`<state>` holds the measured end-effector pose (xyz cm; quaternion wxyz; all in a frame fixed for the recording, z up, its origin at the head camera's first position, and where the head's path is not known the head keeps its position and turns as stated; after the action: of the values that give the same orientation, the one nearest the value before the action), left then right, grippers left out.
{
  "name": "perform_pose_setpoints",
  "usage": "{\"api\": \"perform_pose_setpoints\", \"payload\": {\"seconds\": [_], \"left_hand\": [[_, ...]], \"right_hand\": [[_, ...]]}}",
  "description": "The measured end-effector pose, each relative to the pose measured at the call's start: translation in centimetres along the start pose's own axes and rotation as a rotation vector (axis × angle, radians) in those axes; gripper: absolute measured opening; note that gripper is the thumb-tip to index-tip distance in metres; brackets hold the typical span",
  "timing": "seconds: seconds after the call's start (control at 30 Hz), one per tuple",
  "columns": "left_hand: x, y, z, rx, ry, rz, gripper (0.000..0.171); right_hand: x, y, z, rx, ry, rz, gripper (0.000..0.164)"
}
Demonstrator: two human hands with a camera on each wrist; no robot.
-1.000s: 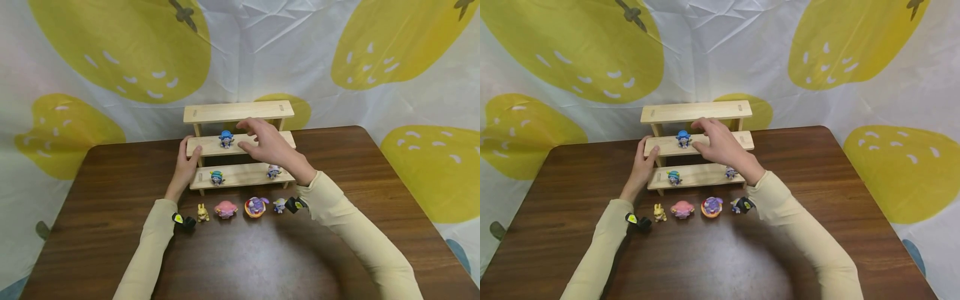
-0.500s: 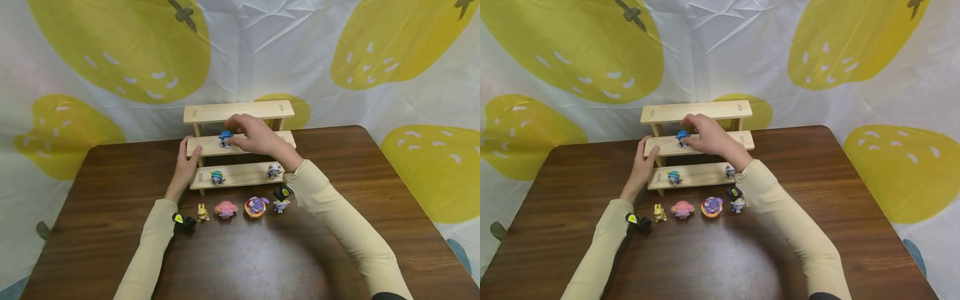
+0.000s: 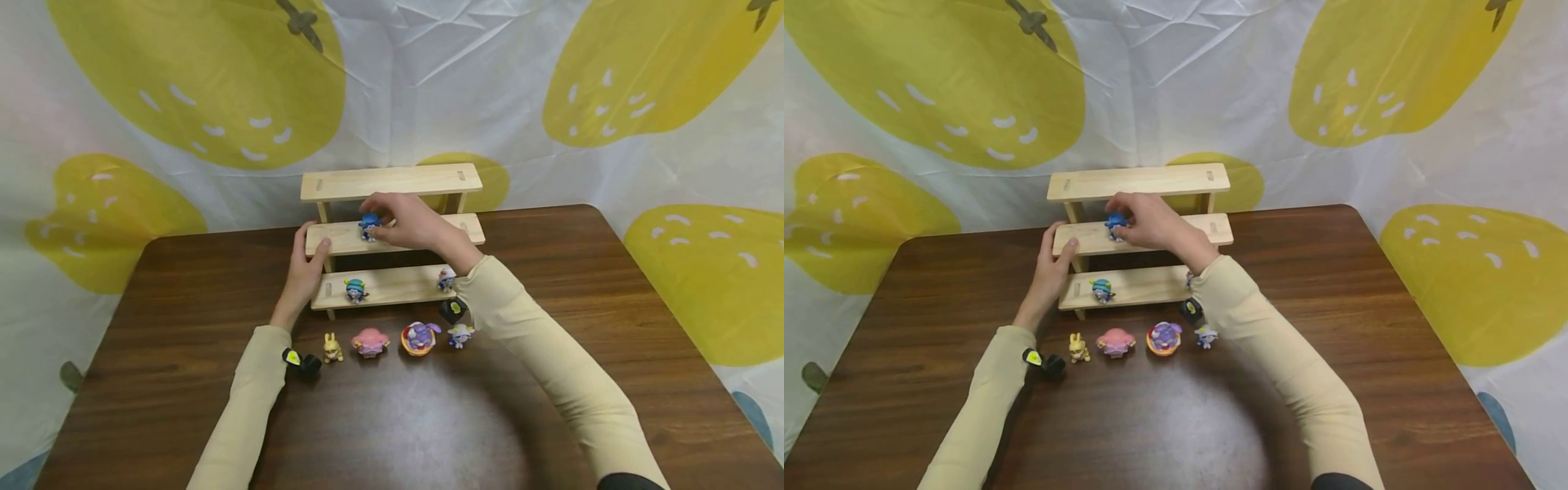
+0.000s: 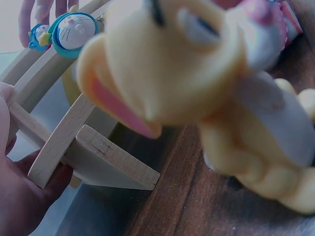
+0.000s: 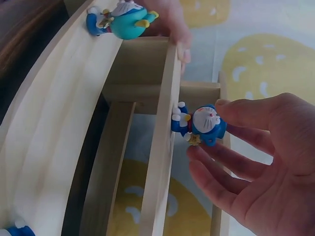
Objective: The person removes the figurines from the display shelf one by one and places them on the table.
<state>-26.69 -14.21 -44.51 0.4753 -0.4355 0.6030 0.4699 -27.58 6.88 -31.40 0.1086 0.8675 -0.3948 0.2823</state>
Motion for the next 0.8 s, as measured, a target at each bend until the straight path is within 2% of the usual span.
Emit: {"api": "perform_pose_setpoints", "payload": {"seconds": [0.13,0.37,0.73,0.8], "left_hand": [[-0.4,0.0,0.1,0.009,-0.001,-0.017,0.055],[-3.2,-1.3,0.7,0.012,0.004,-0.027,0.054],[-3.3,-1.3,0.8,0.019,0.002,-0.025,0.054],[-2.6,-0.9,0.7,0.018,0.004,-0.021,0.054]], "right_hand": [[-0.2,0.2,0.2,0.002,-0.013,0.015,0.040],[-0.7,0.5,0.5,-0.014,-0.026,0.016,0.035],[-0.7,0.4,0.6,-0.038,-0.008,0.009,0.032],[-0.6,0.3,0.5,-0.043,-0.004,0.006,0.031]]}}
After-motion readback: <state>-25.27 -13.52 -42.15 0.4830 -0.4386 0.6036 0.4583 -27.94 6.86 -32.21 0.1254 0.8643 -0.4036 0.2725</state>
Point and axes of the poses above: each hand's wrist, its own y-axis towards the middle knuckle, its own z-axis out of the palm, x = y × z, the point moved 3 cm from there along y, towards the middle knuckle, and after that the axes turned 8 degrees about x, right-handed, at the moved point
